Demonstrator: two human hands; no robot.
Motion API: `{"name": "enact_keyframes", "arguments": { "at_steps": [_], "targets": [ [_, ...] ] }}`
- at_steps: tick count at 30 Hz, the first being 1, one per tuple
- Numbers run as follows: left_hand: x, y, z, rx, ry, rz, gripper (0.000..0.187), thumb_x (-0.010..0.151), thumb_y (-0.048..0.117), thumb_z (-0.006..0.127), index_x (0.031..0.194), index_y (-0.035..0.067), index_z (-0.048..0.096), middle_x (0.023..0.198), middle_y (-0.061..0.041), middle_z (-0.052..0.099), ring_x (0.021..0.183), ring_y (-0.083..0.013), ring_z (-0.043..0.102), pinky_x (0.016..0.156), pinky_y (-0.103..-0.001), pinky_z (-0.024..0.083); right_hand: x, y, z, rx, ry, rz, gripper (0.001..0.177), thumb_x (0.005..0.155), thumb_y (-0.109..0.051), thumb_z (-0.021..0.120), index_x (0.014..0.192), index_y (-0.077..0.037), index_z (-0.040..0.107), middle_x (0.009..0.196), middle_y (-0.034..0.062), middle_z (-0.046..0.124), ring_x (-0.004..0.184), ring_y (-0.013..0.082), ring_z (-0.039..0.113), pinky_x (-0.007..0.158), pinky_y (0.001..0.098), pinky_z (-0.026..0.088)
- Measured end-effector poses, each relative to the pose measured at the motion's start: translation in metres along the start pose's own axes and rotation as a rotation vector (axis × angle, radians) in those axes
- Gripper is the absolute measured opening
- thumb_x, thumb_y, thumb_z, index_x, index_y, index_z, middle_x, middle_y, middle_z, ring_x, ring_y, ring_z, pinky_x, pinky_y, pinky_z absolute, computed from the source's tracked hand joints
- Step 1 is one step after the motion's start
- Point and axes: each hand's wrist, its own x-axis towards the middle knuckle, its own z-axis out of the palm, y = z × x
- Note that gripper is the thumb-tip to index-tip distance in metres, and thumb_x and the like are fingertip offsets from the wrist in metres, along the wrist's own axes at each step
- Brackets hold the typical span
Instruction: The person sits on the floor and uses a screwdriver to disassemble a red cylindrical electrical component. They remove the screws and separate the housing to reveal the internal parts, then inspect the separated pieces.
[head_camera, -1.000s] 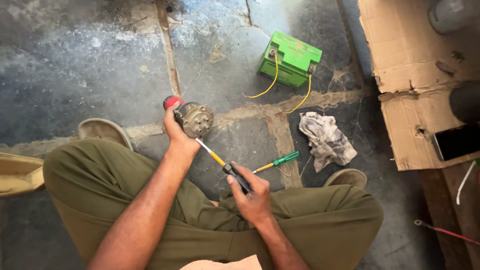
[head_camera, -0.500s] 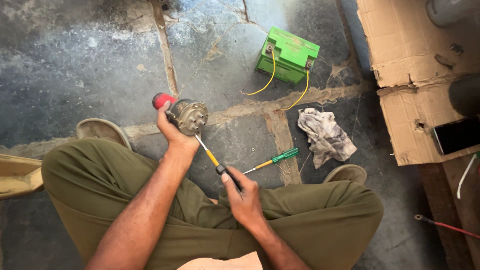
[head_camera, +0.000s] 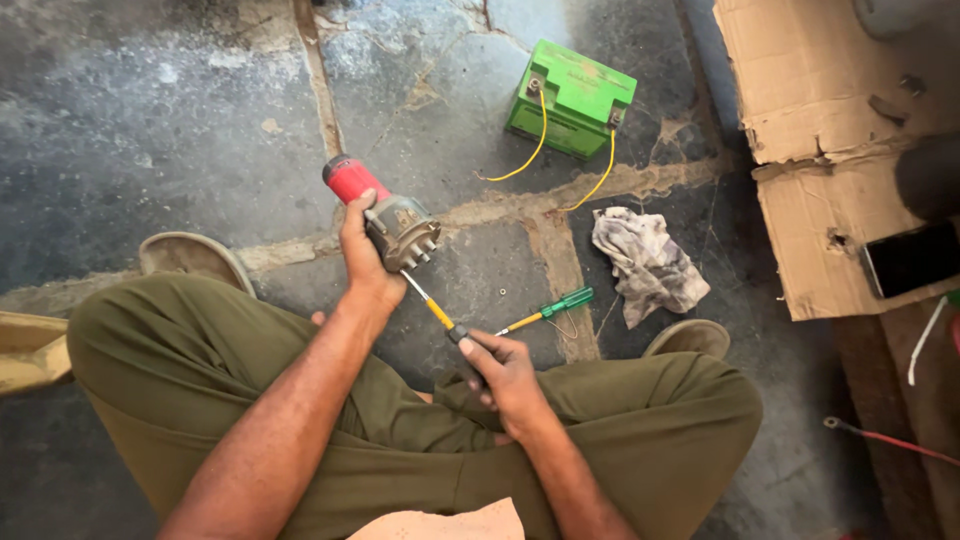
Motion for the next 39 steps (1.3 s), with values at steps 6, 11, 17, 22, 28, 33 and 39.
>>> {"name": "enact_keyframes", "arguments": {
  "at_steps": [6, 11, 17, 22, 28, 33, 39],
  "targets": [
    [-0.006, -0.003, 0.006, 0.078, 0.092, 0.108, 0.029, 0.088, 0.032, 0.07, 0.102, 0.009, 0.061, 0.083, -0.007, 0.068, 0.069, -0.0231, 0.07, 0.063, -0.041, 0.061, -0.015, -0.012, 0.016, -1.092, 0.303, -0.915, 0.043, 0.089, -0.012, 0.075, 0.132, -0.008, 0.068, 0.083, 0.0131, 0.068, 0.071, 0.0319, 0.067, 0.062, 0.0396, 0.051],
    [-0.009, -0.005, 0.006, 0.068, 0.073, 0.096, 0.029, 0.089, 0.029, 0.072, 0.105, 0.008, 0.06, 0.084, -0.007, 0.067, 0.069, -0.0223, 0.069, 0.063, -0.04, 0.061, -0.011, -0.015, 0.012, -0.702, 0.249, -0.656, 0.044, 0.092, -0.015, 0.071, 0.135, -0.009, 0.066, 0.091, 0.0098, 0.07, 0.071, 0.0231, 0.064, 0.062, 0.0327, 0.048],
    [-0.009, -0.013, 0.002, 0.144, 0.036, 0.012, 0.031, 0.087, 0.031, 0.073, 0.101, 0.005, 0.061, 0.08, -0.008, 0.066, 0.064, -0.0214, 0.068, 0.058, -0.038, 0.059, 0.004, -0.002, -0.002, -0.001, -0.053, 0.011, 0.044, 0.097, -0.02, 0.068, 0.139, -0.008, 0.065, 0.077, 0.0048, 0.067, 0.052, 0.0076, 0.047, 0.045, 0.0248, 0.036],
    [-0.004, -0.023, -0.005, 0.342, 0.048, 0.258, 0.029, 0.092, 0.028, 0.074, 0.108, 0.005, 0.064, 0.089, -0.005, 0.066, 0.075, -0.0163, 0.065, 0.067, -0.033, 0.055, -0.007, 0.0, 0.01, -1.177, 0.205, -0.757, 0.048, 0.092, -0.011, 0.074, 0.14, -0.015, 0.068, 0.082, 0.0117, 0.067, 0.071, 0.0295, 0.066, 0.062, 0.0373, 0.049],
    [-0.001, -0.015, -0.002, 0.142, 0.157, 0.197, 0.026, 0.088, 0.027, 0.071, 0.103, 0.008, 0.063, 0.087, -0.005, 0.068, 0.074, -0.0192, 0.069, 0.066, -0.036, 0.06, -0.003, -0.01, 0.022, -0.863, 0.254, -1.109, 0.034, 0.101, -0.015, 0.072, 0.134, -0.017, 0.062, 0.1, 0.0128, 0.069, 0.09, 0.0269, 0.07, 0.076, 0.0331, 0.055],
    [-0.001, -0.006, -0.004, 0.08, 0.144, 0.095, 0.026, 0.089, 0.03, 0.07, 0.102, 0.008, 0.062, 0.084, -0.008, 0.069, 0.07, -0.023, 0.07, 0.063, -0.04, 0.06, 0.009, -0.01, 0.007, 0.238, -0.103, 0.142, 0.039, 0.096, -0.026, 0.072, 0.129, -0.007, 0.072, 0.078, 0.0084, 0.071, 0.054, 0.0157, 0.057, 0.043, 0.0267, 0.04],
    [0.025, -0.012, -0.006, 0.026, 0.033, 0.087, 0.027, 0.095, 0.036, 0.075, 0.101, 0.015, 0.058, 0.076, -0.002, 0.058, 0.06, -0.0202, 0.06, 0.052, -0.038, 0.051, 0.02, -0.044, -0.004, -0.945, 0.185, -0.95, 0.034, 0.088, -0.012, 0.08, 0.119, -0.005, 0.067, 0.104, 0.0099, 0.071, 0.091, 0.0193, 0.071, 0.077, 0.0297, 0.056]
  ]
}}
